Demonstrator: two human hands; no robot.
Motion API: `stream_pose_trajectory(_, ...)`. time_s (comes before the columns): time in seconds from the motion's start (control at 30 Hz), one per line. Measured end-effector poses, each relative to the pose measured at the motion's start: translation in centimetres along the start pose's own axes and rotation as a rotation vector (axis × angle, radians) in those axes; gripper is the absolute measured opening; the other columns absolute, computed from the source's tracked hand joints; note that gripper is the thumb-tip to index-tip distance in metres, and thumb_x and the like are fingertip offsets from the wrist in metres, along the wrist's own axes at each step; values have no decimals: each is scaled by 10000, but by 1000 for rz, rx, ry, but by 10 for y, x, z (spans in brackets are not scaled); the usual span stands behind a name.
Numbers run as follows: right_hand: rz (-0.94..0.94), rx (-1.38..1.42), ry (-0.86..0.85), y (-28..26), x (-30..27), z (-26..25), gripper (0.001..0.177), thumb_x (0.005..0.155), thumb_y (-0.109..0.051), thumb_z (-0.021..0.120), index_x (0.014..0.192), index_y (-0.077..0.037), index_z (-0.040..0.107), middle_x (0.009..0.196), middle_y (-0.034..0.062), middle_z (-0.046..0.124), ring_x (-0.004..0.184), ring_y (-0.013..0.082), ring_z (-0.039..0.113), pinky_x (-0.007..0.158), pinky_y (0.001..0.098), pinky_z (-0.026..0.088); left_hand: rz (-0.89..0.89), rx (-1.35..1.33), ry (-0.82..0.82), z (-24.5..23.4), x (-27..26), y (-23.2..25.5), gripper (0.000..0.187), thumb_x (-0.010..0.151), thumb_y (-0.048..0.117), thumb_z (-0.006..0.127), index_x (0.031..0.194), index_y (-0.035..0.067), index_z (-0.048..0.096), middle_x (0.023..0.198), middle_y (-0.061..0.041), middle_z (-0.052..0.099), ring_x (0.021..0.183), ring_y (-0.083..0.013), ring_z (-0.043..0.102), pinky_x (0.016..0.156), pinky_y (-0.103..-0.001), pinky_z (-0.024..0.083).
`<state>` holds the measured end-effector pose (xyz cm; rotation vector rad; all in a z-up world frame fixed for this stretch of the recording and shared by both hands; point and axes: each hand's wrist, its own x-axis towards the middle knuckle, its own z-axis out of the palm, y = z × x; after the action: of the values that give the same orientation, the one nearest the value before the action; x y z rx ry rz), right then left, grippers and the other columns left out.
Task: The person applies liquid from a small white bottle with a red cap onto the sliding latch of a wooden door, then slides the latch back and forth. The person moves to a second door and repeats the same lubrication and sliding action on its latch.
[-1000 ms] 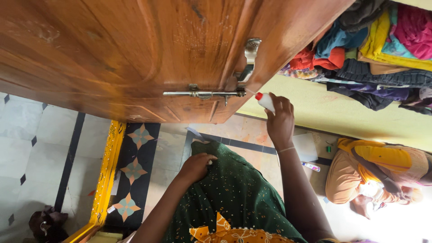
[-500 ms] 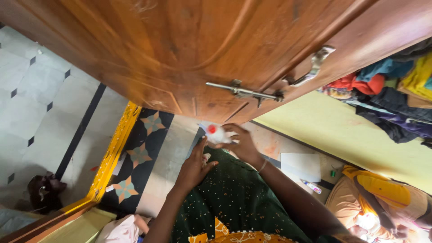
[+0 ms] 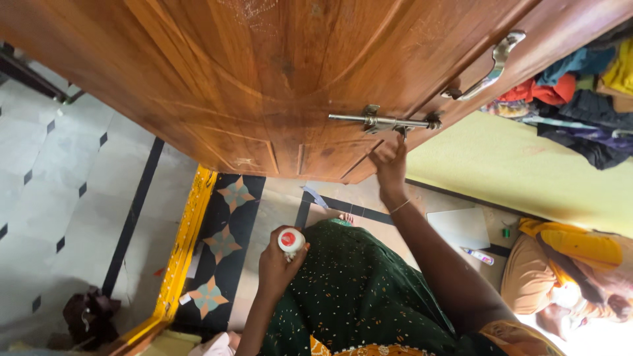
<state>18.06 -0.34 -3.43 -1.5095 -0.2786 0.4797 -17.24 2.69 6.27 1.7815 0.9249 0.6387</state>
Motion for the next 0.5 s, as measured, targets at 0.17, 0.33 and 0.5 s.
stream_pose_trajectory(0.17,-173,-519,9,-23,19,-5,727,764,-41,902,1380,-60,517,1349,140,467,1198,293,513,938,371,541,-89,91,-160,-3,4,-10,520,830,292,823,1248,115,569,975,-121,774,867,-283,779,716,-379,600)
stream_pose_trajectory(0.33,-106,-329,-12,-37,17,12,450,790,-66,861,1118,-2,559,998,117,652,902,213,617,717,327,515,-29,189,-214,-2,31,-5,507,813,287,833,1216,138,565,1024,-111,768,902,-296,770,745,-384,599)
stream_pose_trajectory(0.5,69,-83,-116,-56,11,23,231,842,-60,771,989,4,605,713,72,668,541,158,648,502,314,543,9,165,-256,1,59,-3,489,732,161,830,1121,140,536,1093,-49,771,941,-271,771,750,-367,606)
